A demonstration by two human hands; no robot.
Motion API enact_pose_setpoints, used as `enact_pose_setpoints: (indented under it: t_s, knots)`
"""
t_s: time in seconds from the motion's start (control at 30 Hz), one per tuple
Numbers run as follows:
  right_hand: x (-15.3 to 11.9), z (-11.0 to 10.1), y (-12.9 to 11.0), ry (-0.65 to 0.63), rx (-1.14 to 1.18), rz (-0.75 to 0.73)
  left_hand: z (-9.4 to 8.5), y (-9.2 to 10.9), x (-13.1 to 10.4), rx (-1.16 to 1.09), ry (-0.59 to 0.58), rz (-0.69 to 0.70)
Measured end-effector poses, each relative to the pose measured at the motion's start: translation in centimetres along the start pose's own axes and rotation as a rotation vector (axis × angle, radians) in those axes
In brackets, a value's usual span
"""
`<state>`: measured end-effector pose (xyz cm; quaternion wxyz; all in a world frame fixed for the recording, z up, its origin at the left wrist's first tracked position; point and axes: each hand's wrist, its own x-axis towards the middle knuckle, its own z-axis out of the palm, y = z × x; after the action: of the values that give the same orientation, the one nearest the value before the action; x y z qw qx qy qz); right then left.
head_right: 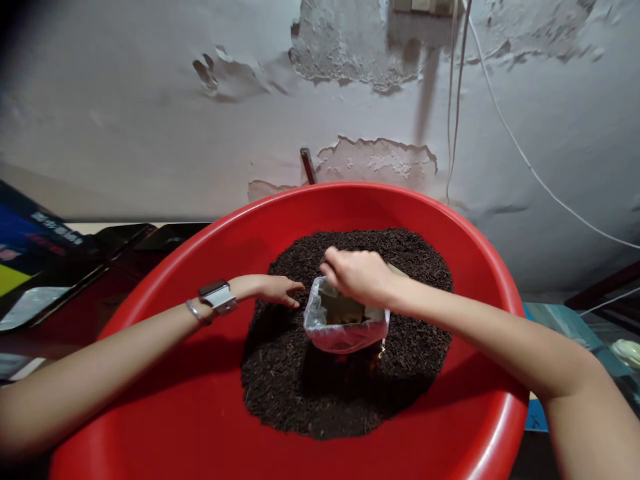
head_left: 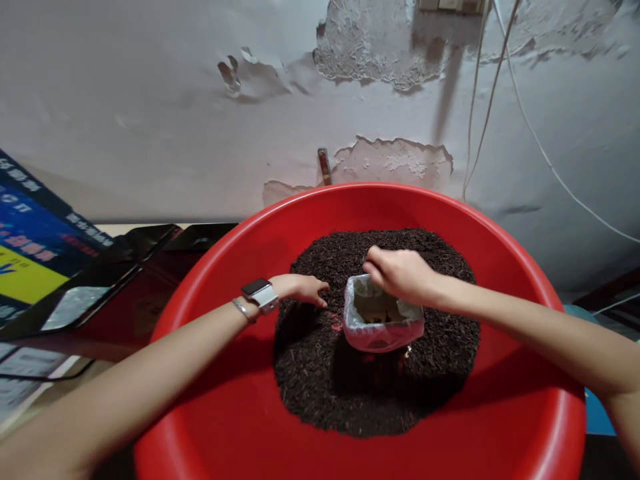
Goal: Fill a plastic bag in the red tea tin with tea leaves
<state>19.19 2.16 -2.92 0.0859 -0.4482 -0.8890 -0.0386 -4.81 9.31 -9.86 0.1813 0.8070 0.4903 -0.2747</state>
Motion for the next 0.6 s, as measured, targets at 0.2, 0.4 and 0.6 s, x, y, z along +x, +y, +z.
enact_pose_setpoints:
  t_s: [0.2,0.4,0.6]
  knots:
    - [-1.1,3.2,-1.7,-0.246,0.123,-0.265,0.7,0.9,-0.2,-0.033,0.001,0.008]
    - [-0.8,3.6,-1.3,-0.186,0.084,-0.231,1.0,1.5,-0.1,-0.048,0.044,-0.011]
    - [-1.2,2.1,-1.4,-0.060,-0.032,-0.297,-2.4,2.8,-2.5,-0.186,0.648,-0.074]
